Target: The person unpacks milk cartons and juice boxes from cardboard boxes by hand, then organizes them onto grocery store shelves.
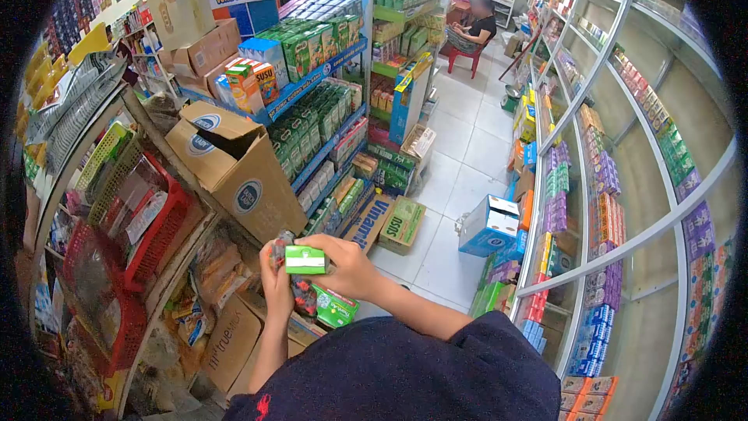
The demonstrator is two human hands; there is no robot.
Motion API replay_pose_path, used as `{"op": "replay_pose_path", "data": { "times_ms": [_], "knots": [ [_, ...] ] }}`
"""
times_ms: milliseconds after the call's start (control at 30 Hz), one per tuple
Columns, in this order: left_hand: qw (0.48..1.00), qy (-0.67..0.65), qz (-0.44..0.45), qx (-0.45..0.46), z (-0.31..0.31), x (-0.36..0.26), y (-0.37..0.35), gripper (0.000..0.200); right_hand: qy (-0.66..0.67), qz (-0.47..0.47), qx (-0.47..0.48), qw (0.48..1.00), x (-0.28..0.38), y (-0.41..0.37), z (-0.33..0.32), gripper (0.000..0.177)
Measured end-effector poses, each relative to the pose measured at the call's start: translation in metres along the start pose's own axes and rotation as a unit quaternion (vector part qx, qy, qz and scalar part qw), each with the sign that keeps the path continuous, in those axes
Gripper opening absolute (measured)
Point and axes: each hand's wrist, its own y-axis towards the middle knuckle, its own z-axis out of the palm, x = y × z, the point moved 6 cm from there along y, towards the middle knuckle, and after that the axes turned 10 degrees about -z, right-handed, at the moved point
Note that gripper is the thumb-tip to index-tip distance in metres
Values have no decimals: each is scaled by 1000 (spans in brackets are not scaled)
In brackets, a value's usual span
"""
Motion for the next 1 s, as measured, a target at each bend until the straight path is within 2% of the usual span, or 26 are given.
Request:
{"op": "replay_pose_path", "data": {
  "times_ms": [33,100,133,167,233,300,367,433,500,567,633,767,833,900,967,1000],
  "knots": [
    [1000,1,-5,0,0,3,-3,36,2,5,0,1000,1,1,1,49],
    [993,-108,-51,-1,0,10,-4,36,7,-36,-20,999,7,5,-2,49],
    [986,-151,-66,6,0,-4,-8,36,4,-7,4,1000,4,4,1,49],
    [990,-144,-9,1,-3,-21,-12,36,4,-3,3,1000,4,1,3,49],
    [984,-178,10,5,-10,-32,-14,36,-15,57,56,997,-8,-5,14,46],
    [989,-143,35,0,-12,-33,-13,36,-11,61,54,997,-7,-6,15,45],
    [993,-105,56,-4,-13,-31,-12,36,40,41,6,998,5,-3,9,45],
    [996,-80,-24,2,-9,-21,-7,36,19,18,-22,999,9,-1,8,46],
    [989,-144,-40,6,-12,-36,-15,36,2,-5,5,1000,8,1,9,48],
    [985,-160,29,54,-18,-50,-13,36,-28,19,30,999,5,-3,12,48],
    [991,-113,36,62,-17,-54,-9,37,87,62,-8,994,5,-4,12,47],
    [994,-68,-41,77,-9,-17,-2,40,29,17,-95,995,11,-4,0,48],
    [987,-143,-29,74,-4,-37,-11,39,54,74,-47,995,2,-2,4,48],
    [996,-55,47,42,-7,-49,-9,38,62,129,9,990,-8,-6,8,52],
    [993,-103,21,46,-6,-35,-5,39,10,32,9,999,2,-2,4,51],
    [996,-71,7,45,-5,-6,1,40,17,33,14,999,3,1,5,51]
  ]
}}
